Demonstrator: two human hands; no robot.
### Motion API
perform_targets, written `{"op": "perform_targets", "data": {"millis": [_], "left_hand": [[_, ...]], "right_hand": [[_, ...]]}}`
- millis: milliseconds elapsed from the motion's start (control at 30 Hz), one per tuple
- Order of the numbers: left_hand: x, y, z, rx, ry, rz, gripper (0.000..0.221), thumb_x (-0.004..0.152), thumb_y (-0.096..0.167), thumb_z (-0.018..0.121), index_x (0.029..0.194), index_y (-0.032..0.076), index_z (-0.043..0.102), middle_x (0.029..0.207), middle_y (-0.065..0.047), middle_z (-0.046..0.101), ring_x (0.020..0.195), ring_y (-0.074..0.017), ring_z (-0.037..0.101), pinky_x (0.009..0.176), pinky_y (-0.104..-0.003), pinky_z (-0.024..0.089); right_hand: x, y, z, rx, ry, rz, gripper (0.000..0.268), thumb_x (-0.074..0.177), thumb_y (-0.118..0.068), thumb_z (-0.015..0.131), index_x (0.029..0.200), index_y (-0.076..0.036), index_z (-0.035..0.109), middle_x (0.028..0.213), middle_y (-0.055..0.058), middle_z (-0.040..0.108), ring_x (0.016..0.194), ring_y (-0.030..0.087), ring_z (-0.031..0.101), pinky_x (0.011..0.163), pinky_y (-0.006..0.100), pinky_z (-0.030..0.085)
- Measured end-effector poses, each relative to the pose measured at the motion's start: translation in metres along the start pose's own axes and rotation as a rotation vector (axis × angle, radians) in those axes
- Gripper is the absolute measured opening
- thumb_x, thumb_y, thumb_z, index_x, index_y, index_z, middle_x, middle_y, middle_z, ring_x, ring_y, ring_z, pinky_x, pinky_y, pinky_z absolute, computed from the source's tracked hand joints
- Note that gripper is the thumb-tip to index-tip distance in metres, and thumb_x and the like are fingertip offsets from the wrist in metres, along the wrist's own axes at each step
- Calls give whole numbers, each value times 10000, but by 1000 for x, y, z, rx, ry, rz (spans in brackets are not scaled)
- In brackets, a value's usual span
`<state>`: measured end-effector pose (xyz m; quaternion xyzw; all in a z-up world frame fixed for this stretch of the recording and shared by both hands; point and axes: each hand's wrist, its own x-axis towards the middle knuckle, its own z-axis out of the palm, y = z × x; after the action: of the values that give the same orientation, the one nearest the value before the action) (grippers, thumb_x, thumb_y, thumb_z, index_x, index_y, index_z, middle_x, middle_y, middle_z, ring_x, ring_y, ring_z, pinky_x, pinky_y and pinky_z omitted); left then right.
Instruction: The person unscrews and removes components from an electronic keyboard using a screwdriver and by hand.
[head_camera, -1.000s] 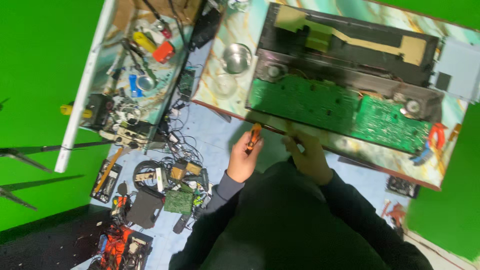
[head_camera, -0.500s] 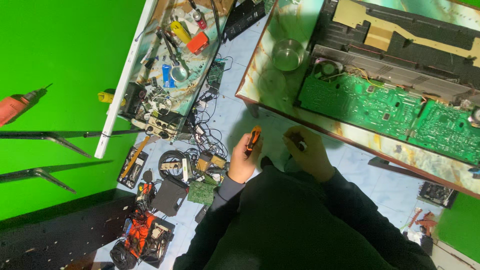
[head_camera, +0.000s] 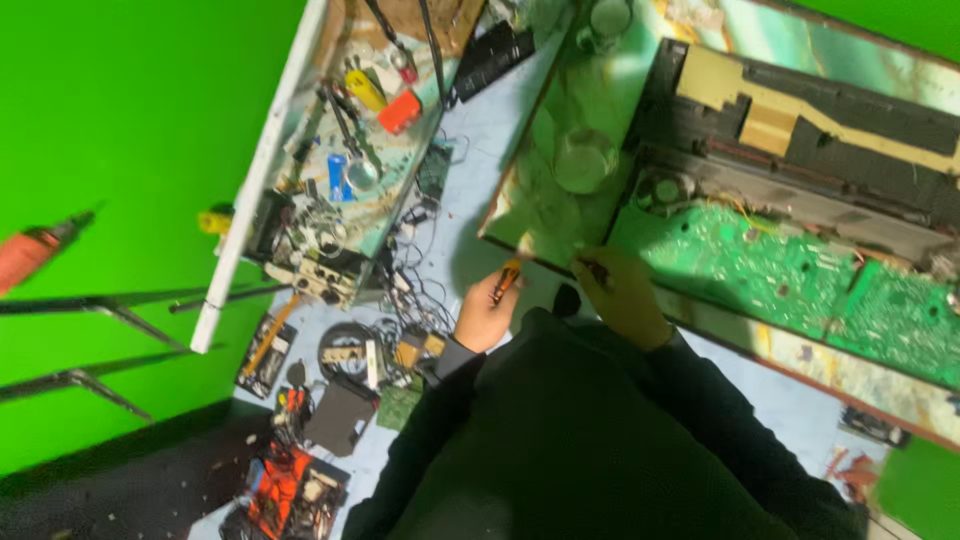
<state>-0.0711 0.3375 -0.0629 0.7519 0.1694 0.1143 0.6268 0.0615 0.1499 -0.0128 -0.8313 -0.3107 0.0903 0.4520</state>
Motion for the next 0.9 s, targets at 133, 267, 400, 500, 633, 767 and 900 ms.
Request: {"op": "perform_targets", "data": {"millis": [133, 267, 400, 500, 633, 767, 900], "left_hand": [[39, -19, -3, 119, -76, -44, 190, 919, 100, 618, 1054, 14, 721, 661, -168, 626, 569, -239, 598, 553, -370, 466], [79, -73, 3, 189, -244, -61, 170, 975, 119, 588, 1017, -8, 693, 722, -206, 658, 617, -318, 658, 566, -405, 465], [125, -123, 6, 212, -287, 216, 192, 932, 123, 627, 1064, 2, 698, 811, -194, 703, 712, -317, 698, 611, -391, 525], [167, -140, 4, 32, -528, 111, 221, 918, 93, 575, 1097, 20, 683, 862, -145, 724, 792, -264, 715, 697, -378, 559], [218, -145, -12, 160, -782, -76, 210, 929, 124, 561, 1085, 49, 681, 765, -132, 675, 688, -245, 688, 629, -389, 545], [252, -168, -2, 233, -1012, 93, 232, 881, 124, 594, 1074, 56, 702, 819, -148, 702, 734, -275, 703, 662, -412, 543], [275, -185, 13, 584, -1194, 240, 223, 943, 172, 558, 1037, 37, 708, 885, -214, 722, 828, -368, 708, 744, -475, 537]], "right_hand": [[31, 23, 4, -35, -136, 174, 220, 952, -229, 707, 1071, -48, 742, 767, 110, 715, 635, 199, 639, 599, 335, 499], [48, 43, 17, -71, -136, 136, 246, 921, -218, 689, 1094, -49, 736, 836, 147, 725, 663, 251, 670, 607, 360, 515], [67, 57, 33, -39, -61, 109, 278, 908, -233, 667, 1113, -55, 724, 957, 170, 757, 759, 284, 740, 672, 370, 571], [81, 62, 40, -70, -113, 296, 267, 937, -277, 648, 1113, -86, 709, 983, 154, 778, 820, 303, 763, 739, 383, 570], [83, 66, 66, -143, 107, 341, 229, 949, -283, 653, 1090, -115, 720, 965, 169, 765, 875, 363, 734, 753, 423, 579], [78, 81, 104, -336, 219, 541, 248, 892, -280, 670, 1093, -144, 726, 932, 169, 755, 843, 381, 722, 747, 469, 573], [78, 98, 140, -603, 158, 770, 308, 925, -379, 717, 1098, -125, 719, 906, 181, 745, 871, 371, 717, 805, 470, 569]]}}
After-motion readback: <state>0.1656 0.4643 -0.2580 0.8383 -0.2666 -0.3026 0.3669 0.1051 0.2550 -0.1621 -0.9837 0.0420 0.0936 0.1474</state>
